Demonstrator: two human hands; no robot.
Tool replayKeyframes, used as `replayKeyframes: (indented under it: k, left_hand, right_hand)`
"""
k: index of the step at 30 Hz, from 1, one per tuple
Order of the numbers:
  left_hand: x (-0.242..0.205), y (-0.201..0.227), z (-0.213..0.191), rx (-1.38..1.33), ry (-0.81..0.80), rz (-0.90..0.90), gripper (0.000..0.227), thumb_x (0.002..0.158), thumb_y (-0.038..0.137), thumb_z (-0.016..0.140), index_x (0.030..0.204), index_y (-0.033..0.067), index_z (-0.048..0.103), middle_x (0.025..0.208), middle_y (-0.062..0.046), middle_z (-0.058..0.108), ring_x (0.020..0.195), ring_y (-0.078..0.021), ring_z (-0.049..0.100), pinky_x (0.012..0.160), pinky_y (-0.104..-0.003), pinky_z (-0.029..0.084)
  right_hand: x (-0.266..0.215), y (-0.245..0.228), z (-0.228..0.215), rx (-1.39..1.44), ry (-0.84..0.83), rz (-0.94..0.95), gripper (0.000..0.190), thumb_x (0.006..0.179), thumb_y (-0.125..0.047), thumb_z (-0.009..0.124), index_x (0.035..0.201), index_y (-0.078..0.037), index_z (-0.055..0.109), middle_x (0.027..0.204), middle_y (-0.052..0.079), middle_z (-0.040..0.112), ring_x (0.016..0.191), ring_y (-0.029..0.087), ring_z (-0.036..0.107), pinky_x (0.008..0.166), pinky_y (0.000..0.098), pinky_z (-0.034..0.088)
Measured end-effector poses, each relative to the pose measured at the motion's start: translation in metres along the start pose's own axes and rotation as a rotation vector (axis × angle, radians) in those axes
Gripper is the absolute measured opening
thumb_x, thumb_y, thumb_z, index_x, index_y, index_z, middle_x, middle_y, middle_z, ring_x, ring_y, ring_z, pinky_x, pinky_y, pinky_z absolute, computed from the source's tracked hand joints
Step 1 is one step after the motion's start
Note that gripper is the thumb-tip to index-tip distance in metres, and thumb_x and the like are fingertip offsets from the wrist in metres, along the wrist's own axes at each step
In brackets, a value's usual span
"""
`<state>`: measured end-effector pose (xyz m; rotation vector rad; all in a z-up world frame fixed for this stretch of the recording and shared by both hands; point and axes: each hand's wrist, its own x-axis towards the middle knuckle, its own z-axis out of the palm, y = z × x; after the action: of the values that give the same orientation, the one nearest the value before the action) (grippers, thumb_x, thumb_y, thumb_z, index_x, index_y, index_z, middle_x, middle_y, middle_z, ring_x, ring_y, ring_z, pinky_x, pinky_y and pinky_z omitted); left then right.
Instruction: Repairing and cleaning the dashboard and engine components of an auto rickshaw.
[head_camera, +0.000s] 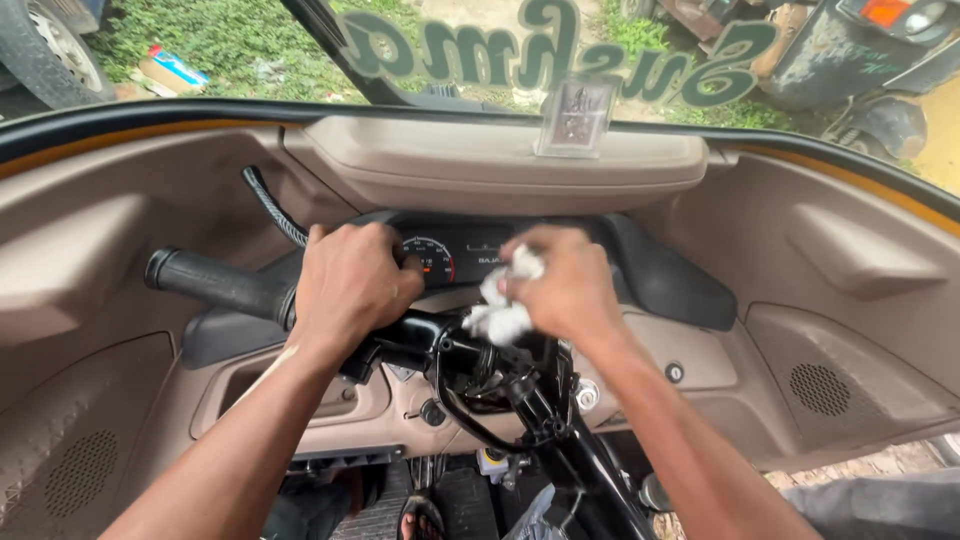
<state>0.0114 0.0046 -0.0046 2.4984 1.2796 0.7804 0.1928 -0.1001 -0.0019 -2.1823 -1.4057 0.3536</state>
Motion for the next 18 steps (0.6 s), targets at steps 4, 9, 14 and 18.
replayKeyframes:
  k: [4,9,14,18]
  left_hand:
    - [0.003,0.001,-0.002,0.05,-0.061,-0.039,0.027,0.079,0.027,0.066,0.076,0.0032,0.079,0.074,-0.023,0.072,0.075,-0.0398,0.069,0.099,-0.046,0.043]
    - [0.001,-0.002,0.003,0.036,-0.003,-0.002,0.026,0.075,0.026,0.068,0.077,0.0036,0.08,0.074,-0.023,0.072,0.075,-0.0404,0.069,0.098,-0.048,0.042]
    - [-0.002,-0.004,0.011,0.022,0.062,0.066,0.026,0.078,0.027,0.068,0.08,0.0041,0.08,0.077,-0.024,0.072,0.076,-0.041,0.069,0.095,-0.046,0.044]
    - [-0.006,-0.008,0.012,0.032,0.065,0.036,0.025,0.077,0.027,0.069,0.08,0.0051,0.081,0.076,-0.024,0.072,0.077,-0.0402,0.069,0.097,-0.043,0.045]
  right_hand:
    - [-0.042,-0.01,0.037,0.111,0.228,-0.051,0.041,0.075,-0.01,0.079,0.109,-0.006,0.057,0.097,0.019,0.072,0.092,0.037,0.071,0.082,0.0462,0.054]
    - [-0.078,-0.011,0.043,0.01,0.163,-0.283,0.036,0.075,-0.004,0.072,0.109,-0.005,0.06,0.101,0.018,0.072,0.092,0.04,0.069,0.081,0.0495,0.053]
    - [-0.078,-0.011,0.037,-0.118,0.131,-0.395,0.037,0.071,-0.003,0.072,0.107,-0.004,0.063,0.098,0.021,0.072,0.094,0.04,0.069,0.084,0.049,0.054]
    - [-0.073,-0.021,0.038,-0.309,0.105,-0.276,0.042,0.069,0.0,0.071,0.109,0.0,0.063,0.096,0.023,0.072,0.092,0.043,0.07,0.081,0.0492,0.057]
